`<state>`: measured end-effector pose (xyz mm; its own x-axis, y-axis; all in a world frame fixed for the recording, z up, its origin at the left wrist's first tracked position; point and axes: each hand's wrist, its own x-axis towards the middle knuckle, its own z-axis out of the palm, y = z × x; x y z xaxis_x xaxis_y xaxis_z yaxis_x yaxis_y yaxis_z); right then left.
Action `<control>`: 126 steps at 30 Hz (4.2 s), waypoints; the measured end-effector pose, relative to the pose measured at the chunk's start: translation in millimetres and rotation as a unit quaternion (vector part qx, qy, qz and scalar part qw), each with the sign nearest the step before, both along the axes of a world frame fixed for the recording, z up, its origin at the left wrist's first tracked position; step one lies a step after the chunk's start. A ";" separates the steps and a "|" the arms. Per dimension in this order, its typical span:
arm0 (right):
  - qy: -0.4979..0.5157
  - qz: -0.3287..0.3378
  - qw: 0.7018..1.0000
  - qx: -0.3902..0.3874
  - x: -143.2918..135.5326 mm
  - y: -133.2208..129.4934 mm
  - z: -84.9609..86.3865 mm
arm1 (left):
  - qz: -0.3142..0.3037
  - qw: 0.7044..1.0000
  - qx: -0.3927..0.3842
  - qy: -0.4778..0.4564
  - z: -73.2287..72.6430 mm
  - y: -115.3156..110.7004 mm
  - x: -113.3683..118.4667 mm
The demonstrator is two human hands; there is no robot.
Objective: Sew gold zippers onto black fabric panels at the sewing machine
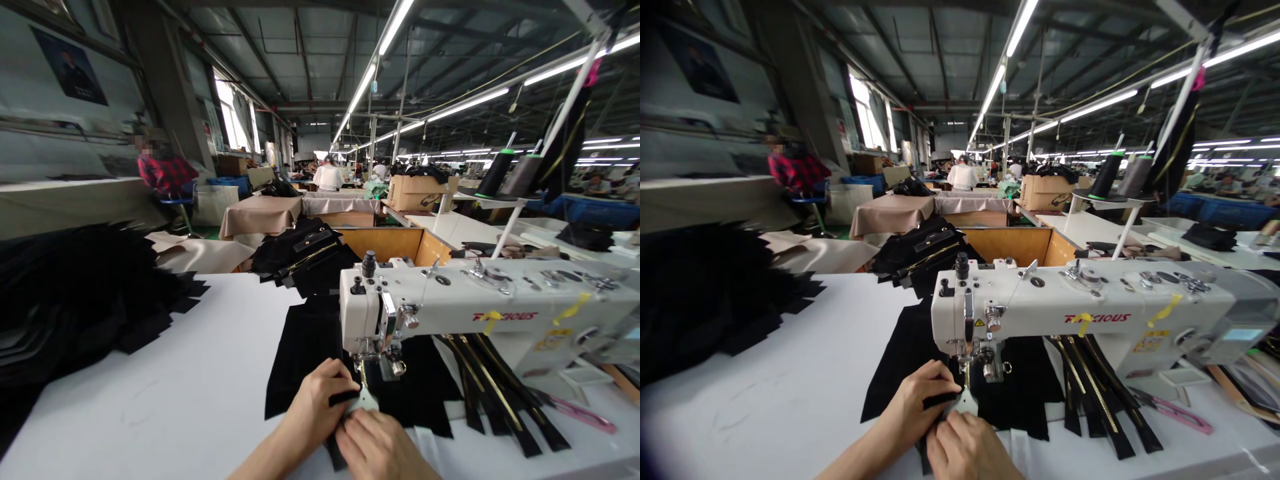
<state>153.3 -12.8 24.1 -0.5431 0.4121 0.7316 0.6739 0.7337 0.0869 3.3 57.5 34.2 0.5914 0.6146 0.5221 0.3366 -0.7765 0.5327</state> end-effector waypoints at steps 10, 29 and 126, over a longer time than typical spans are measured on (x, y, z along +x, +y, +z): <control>0.075 -0.029 0.978 -0.194 56.0 7.9 26.5 | -0.049 0.992 0.090 0.074 6.3 -5.8 -3.7; 0.046 -0.025 0.967 -0.247 60.9 27.2 19.2 | -0.040 0.992 0.114 0.049 -5.4 -3.7 -1.6; 0.049 -0.085 0.970 -0.222 67.7 29.9 18.5 | -0.024 0.966 0.153 0.208 16.4 -3.3 4.7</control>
<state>221.0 17.1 42.6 -0.3756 0.7763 0.5062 0.7778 0.5610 -0.2833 8.0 54.2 50.6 0.8139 0.4348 0.3854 0.4311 -0.8966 0.1012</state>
